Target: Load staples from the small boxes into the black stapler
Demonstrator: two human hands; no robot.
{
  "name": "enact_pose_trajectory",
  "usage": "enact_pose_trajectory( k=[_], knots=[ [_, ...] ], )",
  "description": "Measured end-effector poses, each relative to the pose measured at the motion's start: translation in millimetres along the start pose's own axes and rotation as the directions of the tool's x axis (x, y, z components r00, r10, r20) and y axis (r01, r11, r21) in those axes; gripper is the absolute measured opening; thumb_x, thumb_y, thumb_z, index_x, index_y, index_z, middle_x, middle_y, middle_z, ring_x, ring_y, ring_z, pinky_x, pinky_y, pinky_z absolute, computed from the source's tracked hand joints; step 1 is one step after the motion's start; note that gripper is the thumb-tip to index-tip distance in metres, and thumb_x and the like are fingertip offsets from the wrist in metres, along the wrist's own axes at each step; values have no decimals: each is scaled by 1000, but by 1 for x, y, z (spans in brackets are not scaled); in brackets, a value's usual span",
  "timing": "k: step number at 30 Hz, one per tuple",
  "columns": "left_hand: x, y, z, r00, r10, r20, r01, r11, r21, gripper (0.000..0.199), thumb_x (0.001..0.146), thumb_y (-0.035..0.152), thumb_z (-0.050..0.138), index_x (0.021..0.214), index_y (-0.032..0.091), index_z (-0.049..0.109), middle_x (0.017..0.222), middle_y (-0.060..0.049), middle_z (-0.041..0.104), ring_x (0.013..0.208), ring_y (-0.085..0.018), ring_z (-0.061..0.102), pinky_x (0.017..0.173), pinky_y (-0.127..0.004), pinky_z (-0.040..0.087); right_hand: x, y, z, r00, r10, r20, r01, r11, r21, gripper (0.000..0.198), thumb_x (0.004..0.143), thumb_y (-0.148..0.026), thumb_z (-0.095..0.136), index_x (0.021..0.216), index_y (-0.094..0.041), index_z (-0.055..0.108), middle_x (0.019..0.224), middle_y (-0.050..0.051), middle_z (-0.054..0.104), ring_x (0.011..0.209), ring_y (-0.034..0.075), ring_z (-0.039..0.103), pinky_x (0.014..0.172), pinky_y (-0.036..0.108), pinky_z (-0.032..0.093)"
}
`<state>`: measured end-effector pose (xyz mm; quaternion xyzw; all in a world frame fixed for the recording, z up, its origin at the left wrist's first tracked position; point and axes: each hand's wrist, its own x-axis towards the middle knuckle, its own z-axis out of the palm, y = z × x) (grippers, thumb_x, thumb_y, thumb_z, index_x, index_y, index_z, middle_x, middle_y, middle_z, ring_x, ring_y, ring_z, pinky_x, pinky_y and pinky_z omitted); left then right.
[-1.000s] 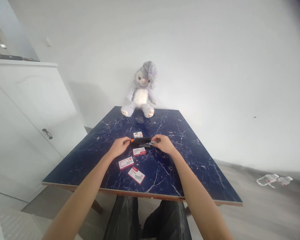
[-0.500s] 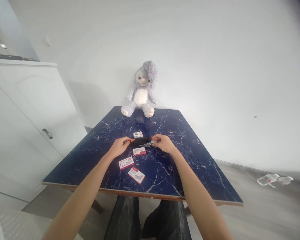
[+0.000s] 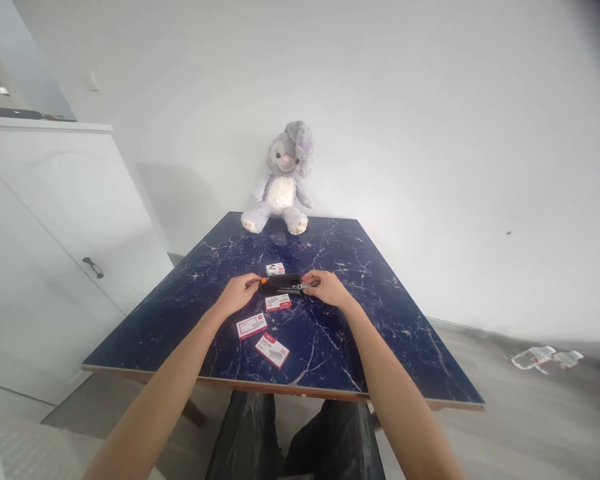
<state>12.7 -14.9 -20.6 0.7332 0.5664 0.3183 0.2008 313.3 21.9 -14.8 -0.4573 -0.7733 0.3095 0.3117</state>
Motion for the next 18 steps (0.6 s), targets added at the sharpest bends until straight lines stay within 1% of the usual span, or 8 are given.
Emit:
enact_pose_trajectory(
  k=[4, 13, 18],
  knots=[
    [0, -1, 0, 1000, -2, 2, 2, 1000, 3, 27, 92, 34, 50, 106, 25, 71, 106, -3, 75, 95, -22, 69, 82, -31, 49, 0, 1, 0, 1000, 12, 5, -12, 1000, 2, 26, 71, -18, 76, 96, -23, 72, 93, 0, 76, 83, 16, 70, 81, 27, 53],
    [1, -4, 2, 1000, 7, -3, -7, 1000, 6, 28, 93, 35, 50, 107, 25, 71, 107, -3, 75, 94, -22, 70, 81, -31, 49, -1, 0, -1, 1000, -10, 18, 10, 1000, 6, 25, 72, -20, 75, 96, -22, 72, 95, 1, 76, 84, 16, 69, 85, 29, 52],
    [0, -3, 1, 1000, 4, -1, -4, 1000, 1, 27, 92, 35, 50, 107, 26, 71, 108, -3, 75, 97, -22, 69, 83, -31, 49, -2, 0, -1, 1000, -15, 23, 15, 1000, 7, 24, 72, -22, 75, 96, -22, 72, 96, 1, 75, 85, 17, 69, 86, 30, 52]
  ],
)
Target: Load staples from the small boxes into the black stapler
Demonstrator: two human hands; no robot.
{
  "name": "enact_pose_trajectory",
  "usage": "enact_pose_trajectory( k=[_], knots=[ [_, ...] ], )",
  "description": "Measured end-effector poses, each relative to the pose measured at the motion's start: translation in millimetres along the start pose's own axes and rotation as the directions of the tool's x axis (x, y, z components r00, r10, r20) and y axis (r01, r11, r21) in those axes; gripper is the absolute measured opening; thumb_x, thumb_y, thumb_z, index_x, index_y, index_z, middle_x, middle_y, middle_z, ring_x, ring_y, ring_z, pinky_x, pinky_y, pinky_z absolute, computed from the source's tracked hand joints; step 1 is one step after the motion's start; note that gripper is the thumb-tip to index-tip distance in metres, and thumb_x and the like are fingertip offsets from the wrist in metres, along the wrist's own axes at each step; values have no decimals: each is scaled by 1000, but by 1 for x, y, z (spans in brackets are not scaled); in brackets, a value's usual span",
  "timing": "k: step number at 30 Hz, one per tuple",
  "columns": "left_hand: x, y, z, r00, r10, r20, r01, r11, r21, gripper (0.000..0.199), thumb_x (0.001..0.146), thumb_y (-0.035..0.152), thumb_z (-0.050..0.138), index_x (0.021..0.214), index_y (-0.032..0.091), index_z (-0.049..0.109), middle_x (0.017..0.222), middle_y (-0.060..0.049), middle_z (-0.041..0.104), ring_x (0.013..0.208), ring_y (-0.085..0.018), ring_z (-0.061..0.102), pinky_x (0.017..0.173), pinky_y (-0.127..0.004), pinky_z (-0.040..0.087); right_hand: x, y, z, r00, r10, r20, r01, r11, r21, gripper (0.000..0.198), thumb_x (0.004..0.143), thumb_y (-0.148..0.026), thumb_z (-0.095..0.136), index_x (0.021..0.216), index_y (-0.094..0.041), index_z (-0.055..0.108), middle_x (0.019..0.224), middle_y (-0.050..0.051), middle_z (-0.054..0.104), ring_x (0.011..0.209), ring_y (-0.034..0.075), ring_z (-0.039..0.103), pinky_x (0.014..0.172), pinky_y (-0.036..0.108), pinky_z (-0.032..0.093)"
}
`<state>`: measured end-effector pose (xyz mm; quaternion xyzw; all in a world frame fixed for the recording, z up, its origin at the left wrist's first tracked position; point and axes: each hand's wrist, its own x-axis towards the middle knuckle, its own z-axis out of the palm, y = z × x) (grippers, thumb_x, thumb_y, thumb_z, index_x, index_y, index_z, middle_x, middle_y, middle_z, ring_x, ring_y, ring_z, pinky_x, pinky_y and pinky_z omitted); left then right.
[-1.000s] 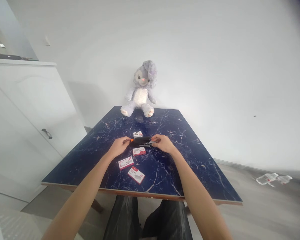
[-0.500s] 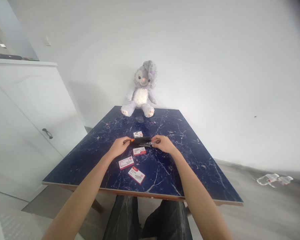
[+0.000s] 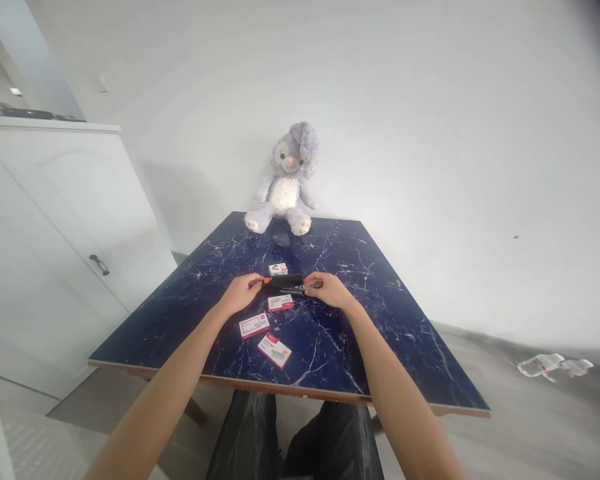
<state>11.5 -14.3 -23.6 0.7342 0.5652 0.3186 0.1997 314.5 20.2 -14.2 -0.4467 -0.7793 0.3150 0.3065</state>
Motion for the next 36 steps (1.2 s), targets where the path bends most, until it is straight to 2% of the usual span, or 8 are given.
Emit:
enact_pose_trajectory(
  k=[12, 21, 27, 33, 36],
  knots=[
    [0, 2, 0, 1000, 0, 4, 0, 1000, 11, 26, 93, 33, 50, 107, 25, 71, 106, -3, 75, 95, -22, 70, 82, -31, 50, 0, -4, 4, 1000, 19, -17, -19, 1000, -7, 23, 71, -20, 76, 93, -23, 70, 96, 0, 75, 87, 17, 69, 85, 29, 52],
    [0, 2, 0, 1000, 4, 1, -4, 1000, 11, 27, 92, 34, 50, 107, 25, 71, 107, -4, 75, 96, -22, 70, 83, -31, 51, 1, -1, 10, 998, -35, -48, 32, 998, -55, 23, 71, -18, 74, 92, -23, 69, 94, -1, 74, 85, 16, 69, 81, 27, 51],
    [0, 3, -2, 1000, 15, 3, -15, 1000, 13, 28, 92, 34, 50, 107, 25, 71, 107, -4, 75, 97, -23, 70, 85, -33, 51, 0, -4, 4, 999, -25, -32, 24, 1000, -18, 20, 74, -22, 73, 94, -23, 70, 93, 0, 76, 85, 16, 70, 82, 28, 52],
    [0, 2, -2, 1000, 16, 2, -16, 1000, 15, 29, 92, 35, 50, 108, 24, 71, 107, -5, 75, 96, -23, 70, 84, -33, 52, 1, 0, 3, 1000, -14, -27, 16, 996, 93, 20, 75, -21, 71, 95, -20, 70, 92, 2, 76, 84, 16, 71, 84, 29, 54],
    [-1, 2, -2, 1000, 18, 6, -19, 1000, 11, 28, 92, 34, 50, 108, 25, 71, 107, -5, 75, 96, -23, 70, 84, -33, 52, 2, 2, 3, 999, -23, -43, 27, 996, 87, 20, 76, -24, 69, 96, -20, 70, 91, 2, 76, 82, 16, 71, 83, 29, 54]
  ],
)
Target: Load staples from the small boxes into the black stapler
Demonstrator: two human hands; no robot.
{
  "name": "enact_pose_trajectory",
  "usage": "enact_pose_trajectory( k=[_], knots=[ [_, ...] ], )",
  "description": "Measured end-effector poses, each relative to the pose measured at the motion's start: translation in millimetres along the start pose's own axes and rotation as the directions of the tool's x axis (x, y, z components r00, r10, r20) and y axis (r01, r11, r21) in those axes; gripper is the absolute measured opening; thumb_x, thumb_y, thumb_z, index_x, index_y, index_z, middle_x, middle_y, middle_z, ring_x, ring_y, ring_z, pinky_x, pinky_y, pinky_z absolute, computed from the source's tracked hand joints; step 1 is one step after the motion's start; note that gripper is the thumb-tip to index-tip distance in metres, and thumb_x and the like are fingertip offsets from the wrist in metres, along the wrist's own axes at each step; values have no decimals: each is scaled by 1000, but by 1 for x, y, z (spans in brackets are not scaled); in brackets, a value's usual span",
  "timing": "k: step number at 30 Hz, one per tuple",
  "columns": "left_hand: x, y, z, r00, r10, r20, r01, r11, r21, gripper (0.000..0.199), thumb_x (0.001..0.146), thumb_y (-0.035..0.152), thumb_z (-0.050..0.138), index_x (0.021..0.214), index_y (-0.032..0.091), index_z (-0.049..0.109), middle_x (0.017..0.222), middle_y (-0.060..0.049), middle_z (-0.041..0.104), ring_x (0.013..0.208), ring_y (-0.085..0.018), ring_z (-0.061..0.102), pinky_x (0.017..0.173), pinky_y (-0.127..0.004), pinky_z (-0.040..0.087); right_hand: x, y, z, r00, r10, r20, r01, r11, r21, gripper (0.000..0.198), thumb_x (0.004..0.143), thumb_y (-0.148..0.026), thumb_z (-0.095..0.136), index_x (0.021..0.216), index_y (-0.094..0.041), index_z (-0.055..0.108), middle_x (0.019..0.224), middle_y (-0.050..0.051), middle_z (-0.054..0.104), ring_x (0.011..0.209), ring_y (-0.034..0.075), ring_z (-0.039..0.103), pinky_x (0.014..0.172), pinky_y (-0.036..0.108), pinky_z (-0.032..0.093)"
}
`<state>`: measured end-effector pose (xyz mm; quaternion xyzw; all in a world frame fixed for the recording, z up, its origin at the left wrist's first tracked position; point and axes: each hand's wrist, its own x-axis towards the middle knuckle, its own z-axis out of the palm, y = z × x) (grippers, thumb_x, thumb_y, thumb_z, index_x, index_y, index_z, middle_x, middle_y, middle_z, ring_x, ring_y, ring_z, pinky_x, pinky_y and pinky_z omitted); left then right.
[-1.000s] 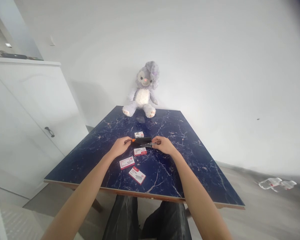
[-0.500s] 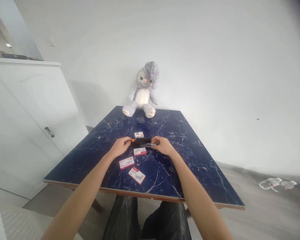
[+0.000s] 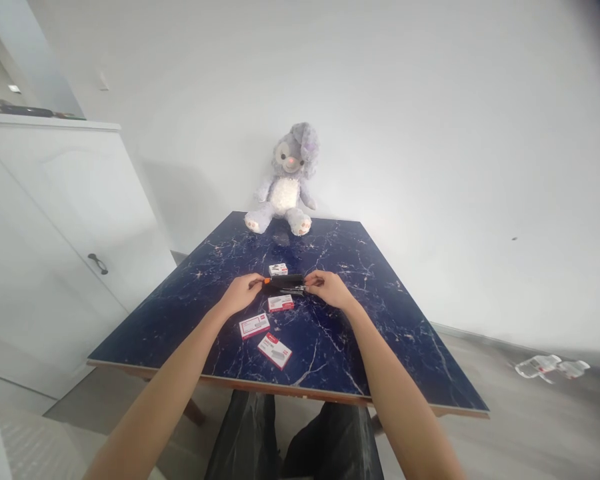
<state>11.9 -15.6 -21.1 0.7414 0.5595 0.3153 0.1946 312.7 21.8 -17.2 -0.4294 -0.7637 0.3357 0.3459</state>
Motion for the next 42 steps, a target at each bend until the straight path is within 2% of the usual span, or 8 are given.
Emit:
enact_pose_trajectory(
  k=[4, 8, 14, 23, 29, 42],
  knots=[
    [0, -1, 1, 1000, 11, -8, -11, 1000, 5, 28, 92, 34, 49, 107, 25, 71, 107, -4, 75, 95, -23, 70, 83, -32, 51, 2, 0, -2, 993, -27, -114, 27, 1000, -6, 21, 82, -29, 63, 100, -21, 69, 96, 3, 74, 86, 16, 70, 85, 29, 54],
    [0, -2, 1, 1000, 11, -9, -11, 1000, 2, 28, 92, 34, 49, 108, 25, 71, 108, -4, 75, 95, -22, 70, 83, -32, 51, 4, 1, -3, 984, 9, -181, -5, 1000, 24, 30, 80, -31, 64, 108, -21, 66, 99, 3, 71, 80, 15, 69, 79, 29, 55],
    [0, -3, 1, 1000, 7, 3, -7, 1000, -5, 27, 93, 34, 50, 108, 25, 71, 109, -5, 74, 99, -23, 69, 85, -33, 52, 3, 4, 0, 997, 27, -66, -23, 997, 68, 37, 72, -20, 72, 108, -20, 67, 101, 5, 72, 90, 16, 71, 86, 30, 56],
    [0, -1, 1, 1000, 7, -4, -7, 1000, 0, 28, 93, 33, 50, 108, 25, 71, 109, -4, 74, 97, -23, 70, 84, -32, 52, 1, 2, 0, 999, -7, 34, 6, 999, 33, 37, 75, -16, 72, 110, -22, 66, 102, 3, 74, 92, 17, 72, 88, 31, 57],
    [0, -2, 1, 1000, 13, -7, -13, 1000, -7, 28, 92, 34, 50, 108, 25, 71, 108, -4, 75, 97, -23, 70, 84, -32, 51, -1, -1, 0, 998, -27, 60, 27, 1000, 11, 37, 77, -12, 70, 112, -23, 66, 104, 3, 75, 95, 17, 72, 91, 32, 56],
    [0, -1, 1, 1000, 9, -9, -9, 1000, 1, 27, 92, 34, 50, 107, 25, 71, 107, -4, 75, 94, -23, 70, 83, -32, 52, 1, 1, 3, 998, 32, 61, -36, 997, 67, 34, 75, -12, 71, 108, -21, 68, 102, 4, 75, 93, 17, 72, 88, 30, 57]
  ],
)
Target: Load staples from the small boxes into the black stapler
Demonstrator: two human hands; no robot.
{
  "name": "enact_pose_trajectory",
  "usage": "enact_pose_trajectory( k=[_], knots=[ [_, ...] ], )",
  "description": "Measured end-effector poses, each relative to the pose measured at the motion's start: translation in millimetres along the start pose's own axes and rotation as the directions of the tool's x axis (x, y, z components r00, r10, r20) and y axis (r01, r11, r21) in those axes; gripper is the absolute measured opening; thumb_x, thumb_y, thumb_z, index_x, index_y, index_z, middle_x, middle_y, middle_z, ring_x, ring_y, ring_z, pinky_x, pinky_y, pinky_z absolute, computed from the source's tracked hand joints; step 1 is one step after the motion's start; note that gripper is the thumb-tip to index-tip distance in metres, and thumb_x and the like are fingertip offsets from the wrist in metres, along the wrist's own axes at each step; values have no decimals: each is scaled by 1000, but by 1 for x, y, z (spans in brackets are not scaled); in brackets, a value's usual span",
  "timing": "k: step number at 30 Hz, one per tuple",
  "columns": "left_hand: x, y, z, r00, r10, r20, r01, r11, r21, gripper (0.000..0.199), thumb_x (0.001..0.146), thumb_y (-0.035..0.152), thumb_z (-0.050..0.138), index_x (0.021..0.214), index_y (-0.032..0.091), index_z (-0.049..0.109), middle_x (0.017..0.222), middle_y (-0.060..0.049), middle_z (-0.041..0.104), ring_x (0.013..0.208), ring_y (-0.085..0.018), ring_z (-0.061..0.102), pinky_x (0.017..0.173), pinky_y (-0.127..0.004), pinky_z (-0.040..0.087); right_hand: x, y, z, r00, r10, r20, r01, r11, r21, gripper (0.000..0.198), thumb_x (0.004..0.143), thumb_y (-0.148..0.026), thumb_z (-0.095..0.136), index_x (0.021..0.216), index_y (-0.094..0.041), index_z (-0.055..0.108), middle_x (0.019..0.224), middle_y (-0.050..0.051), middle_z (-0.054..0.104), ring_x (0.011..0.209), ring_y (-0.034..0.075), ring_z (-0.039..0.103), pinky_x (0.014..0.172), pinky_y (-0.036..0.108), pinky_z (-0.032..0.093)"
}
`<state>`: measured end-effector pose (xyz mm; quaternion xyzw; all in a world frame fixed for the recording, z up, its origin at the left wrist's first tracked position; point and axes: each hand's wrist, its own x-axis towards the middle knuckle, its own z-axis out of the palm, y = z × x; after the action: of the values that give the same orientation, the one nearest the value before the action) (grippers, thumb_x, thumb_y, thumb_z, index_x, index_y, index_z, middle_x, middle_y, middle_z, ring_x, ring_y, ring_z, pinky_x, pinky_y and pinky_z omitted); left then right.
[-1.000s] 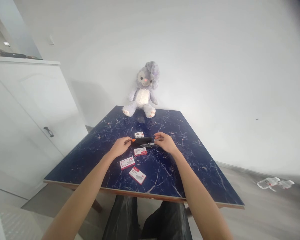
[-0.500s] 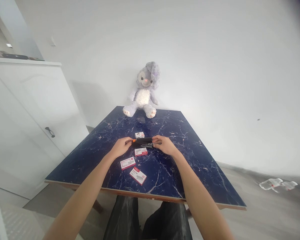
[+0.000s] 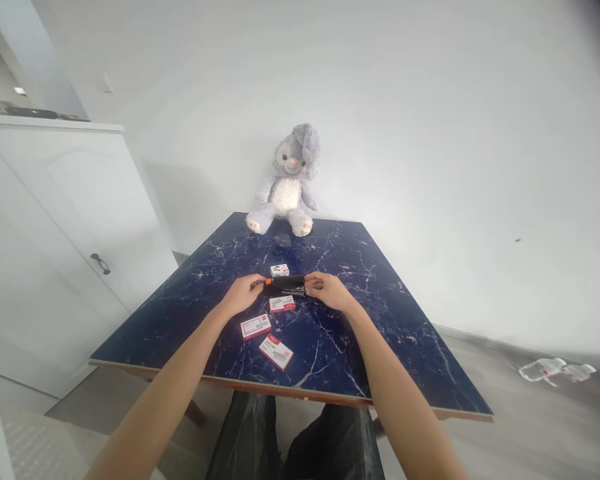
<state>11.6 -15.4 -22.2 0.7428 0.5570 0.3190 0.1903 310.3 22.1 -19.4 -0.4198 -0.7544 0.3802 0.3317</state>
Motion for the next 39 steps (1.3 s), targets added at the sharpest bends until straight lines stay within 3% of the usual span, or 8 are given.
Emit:
enact_pose_trajectory(
  k=[17, 20, 25, 28, 30, 33, 35, 39],
  knots=[
    [1, 0, 0, 1000, 12, 9, -12, 1000, 11, 28, 92, 31, 49, 108, 24, 71, 109, -5, 74, 99, -23, 69, 85, -33, 51, 0, -4, 3, 998, 66, 13, -66, 998, 2, 37, 69, -15, 75, 105, -20, 67, 99, 3, 76, 90, 18, 72, 86, 30, 55],
    [-1, 2, -1, 999, 9, 33, -9, 1000, -9, 33, 88, 27, 52, 117, 24, 67, 111, -5, 73, 100, -23, 68, 88, -34, 51, -3, -8, -10, 997, 66, -38, -69, 993, -100, 42, 72, -24, 75, 113, -21, 66, 111, 4, 73, 96, 18, 70, 87, 28, 53],
    [-4, 10, -4, 996, 69, 49, -72, 996, 56, 50, 81, 34, 67, 130, 26, 62, 113, -7, 71, 104, -28, 66, 92, -40, 50, -11, -25, -29, 937, 311, -160, -349, 830, -435, 36, 82, -19, 58, 116, -16, 66, 91, 7, 76, 88, 20, 71, 81, 27, 50],
    [-3, 9, -2, 997, 52, 48, -53, 998, 29, 45, 81, 40, 69, 124, 26, 65, 109, -7, 73, 103, -28, 67, 92, -40, 50, -15, -43, -4, 952, 269, -144, -302, 762, -572, 55, 81, -16, 56, 136, -11, 53, 98, 14, 74, 96, 25, 70, 81, 29, 50],
    [-1, 7, 0, 998, 48, 42, -47, 998, -30, 42, 81, 39, 71, 120, 26, 67, 110, -6, 73, 103, -26, 68, 93, -39, 50, -16, -56, 24, 963, 185, -196, -269, 662, -700, 77, 82, -15, 55, 154, -6, 28, 101, 21, 72, 94, 30, 71, 80, 34, 50],
    [1, 3, 3, 998, 57, 34, -54, 995, -84, 44, 78, 37, 74, 120, 27, 66, 109, -4, 74, 102, -25, 69, 94, -38, 50, -18, -68, 57, 988, 99, -117, -153, 580, -800, 102, 79, -15, 59, 158, -8, -6, 91, 17, 72, 81, 30, 71, 75, 36, 50],
    [2, 2, 5, 998, 60, 27, -57, 993, -100, 47, 77, 37, 75, 121, 27, 66, 108, -3, 75, 101, -25, 69, 94, -38, 50, -17, -67, 62, 994, 53, -91, -105, 572, -813, 107, 78, -16, 58, 156, -8, -15, 90, 15, 72, 78, 28, 69, 74, 35, 50],
    [3, 2, 7, 997, 78, 22, -75, 991, -113, 47, 77, 37, 75, 122, 27, 66, 109, -2, 75, 101, -24, 69, 94, -37, 50, -12, -49, 48, 991, -64, -119, -57, 601, -797, 102, 79, -16, 53, 155, -4, -14, 97, 17, 70, 88, 29, 66, 80, 37, 50]
  ],
)
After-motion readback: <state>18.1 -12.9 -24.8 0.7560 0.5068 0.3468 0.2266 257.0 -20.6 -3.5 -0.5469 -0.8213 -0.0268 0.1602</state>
